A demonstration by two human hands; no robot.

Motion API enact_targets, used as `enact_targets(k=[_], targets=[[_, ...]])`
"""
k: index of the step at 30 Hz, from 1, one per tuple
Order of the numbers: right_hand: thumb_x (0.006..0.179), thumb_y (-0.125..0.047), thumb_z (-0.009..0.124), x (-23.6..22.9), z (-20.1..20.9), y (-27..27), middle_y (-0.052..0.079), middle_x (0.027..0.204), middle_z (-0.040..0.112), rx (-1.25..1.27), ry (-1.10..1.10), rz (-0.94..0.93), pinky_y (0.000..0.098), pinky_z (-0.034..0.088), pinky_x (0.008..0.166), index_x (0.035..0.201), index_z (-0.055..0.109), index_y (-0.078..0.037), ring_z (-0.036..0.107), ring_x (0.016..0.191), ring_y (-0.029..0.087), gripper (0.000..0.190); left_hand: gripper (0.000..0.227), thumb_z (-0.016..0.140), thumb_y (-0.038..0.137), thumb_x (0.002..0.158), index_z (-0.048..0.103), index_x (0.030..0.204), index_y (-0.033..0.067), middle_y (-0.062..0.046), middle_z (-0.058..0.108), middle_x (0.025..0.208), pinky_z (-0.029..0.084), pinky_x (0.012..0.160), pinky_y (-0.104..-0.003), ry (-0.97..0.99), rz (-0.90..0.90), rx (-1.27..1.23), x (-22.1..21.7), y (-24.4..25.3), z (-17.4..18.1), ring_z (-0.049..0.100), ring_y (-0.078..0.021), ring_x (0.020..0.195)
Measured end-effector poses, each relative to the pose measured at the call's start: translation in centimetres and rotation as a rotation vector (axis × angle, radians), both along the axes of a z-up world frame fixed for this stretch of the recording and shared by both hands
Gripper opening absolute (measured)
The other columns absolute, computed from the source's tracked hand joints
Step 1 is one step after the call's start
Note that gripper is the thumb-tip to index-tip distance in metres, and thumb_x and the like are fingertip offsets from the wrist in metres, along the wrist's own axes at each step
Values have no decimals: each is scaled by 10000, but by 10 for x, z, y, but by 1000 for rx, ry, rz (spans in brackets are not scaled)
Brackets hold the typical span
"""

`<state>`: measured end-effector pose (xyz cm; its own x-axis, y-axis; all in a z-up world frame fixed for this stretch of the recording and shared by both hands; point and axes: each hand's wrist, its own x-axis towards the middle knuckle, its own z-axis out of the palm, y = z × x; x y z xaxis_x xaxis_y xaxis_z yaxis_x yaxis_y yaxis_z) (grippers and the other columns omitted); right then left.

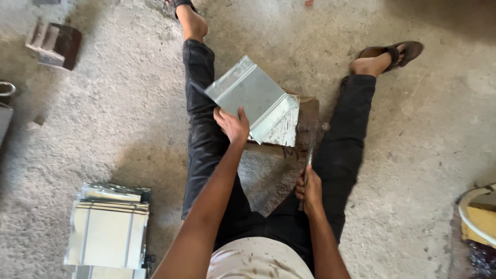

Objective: The person sits on the floor and repeatedly hammers a rectangular metal sheet placed on a wooden block. They hold the sheet with one hand and strike it with a hammer in the other, occasionally adjusting the sheet's position. The person then places the hammered sheet onto a stack of similar sheets.

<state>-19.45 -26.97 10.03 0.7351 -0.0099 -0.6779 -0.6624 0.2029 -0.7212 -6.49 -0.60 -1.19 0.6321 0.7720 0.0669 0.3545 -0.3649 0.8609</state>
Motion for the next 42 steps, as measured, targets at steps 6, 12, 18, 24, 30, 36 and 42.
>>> enact_targets(k=[6, 12, 18, 24, 30, 36, 42], targets=[[1033, -484, 481, -8, 15, 8, -30, 611, 418, -70, -102, 50, 236, 263, 356, 923, 506, -121, 336, 417, 53, 381, 793, 816, 305, 806, 417, 1393, -49, -352, 240, 1489, 266, 1144, -538, 277, -341, -36, -100, -6, 55, 263, -493, 1381], [1056, -373, 564, -7, 7, 11, -43, 620, 397, -14, -129, 76, 222, 256, 361, 898, 454, -116, 334, 433, 34, 321, 336, 719, 370, 906, 758, 1130, 123, -94, 767, 1066, 575, 901, -365, 459, -507, -190, -114, 27, 111, 755, -251, 993], [1006, -355, 575, -16, 6, 18, -56, 604, 404, -5, -108, 73, 223, 252, 345, 951, 511, -121, 334, 413, 34, 249, 502, 776, 324, 881, 638, 1260, 26, -187, 708, 1133, 526, 869, -453, 144, -348, 153, -13, 84, 78, 673, -358, 1034], [1004, -340, 595, -21, -16, 10, -51, 602, 409, -54, -136, 53, 229, 256, 350, 966, 511, -104, 346, 413, 42, 252, 337, 682, 307, 971, 707, 1170, 37, -163, 779, 1066, 569, 828, -356, 241, -385, -238, 38, 115, -13, 746, -234, 932], [1020, -371, 605, -18, -30, 6, -59, 612, 397, 8, -185, -4, 226, 263, 363, 959, 483, -100, 347, 431, 32, 304, 277, 630, 232, 979, 615, 1108, -13, -188, 699, 992, 556, 812, -415, 68, -51, -235, 6, 79, -53, 681, -312, 867], [996, -380, 608, -19, -24, 5, -59, 607, 401, -69, -193, 6, 238, 272, 369, 1010, 545, -110, 352, 428, 36, 278, 533, 718, 575, 889, 760, 962, 49, -163, 769, 971, 568, 912, -441, 658, -535, -123, -98, 3, 52, 730, -327, 938], [988, -377, 606, -15, -23, 9, -60, 600, 398, -52, -153, 12, 237, 272, 374, 1066, 543, -108, 353, 430, 38, 288, 779, 802, 628, 819, 544, 1228, 18, -226, 613, 1236, 476, 952, -517, 337, -241, 98, -32, 15, 80, 581, -430, 1144]])
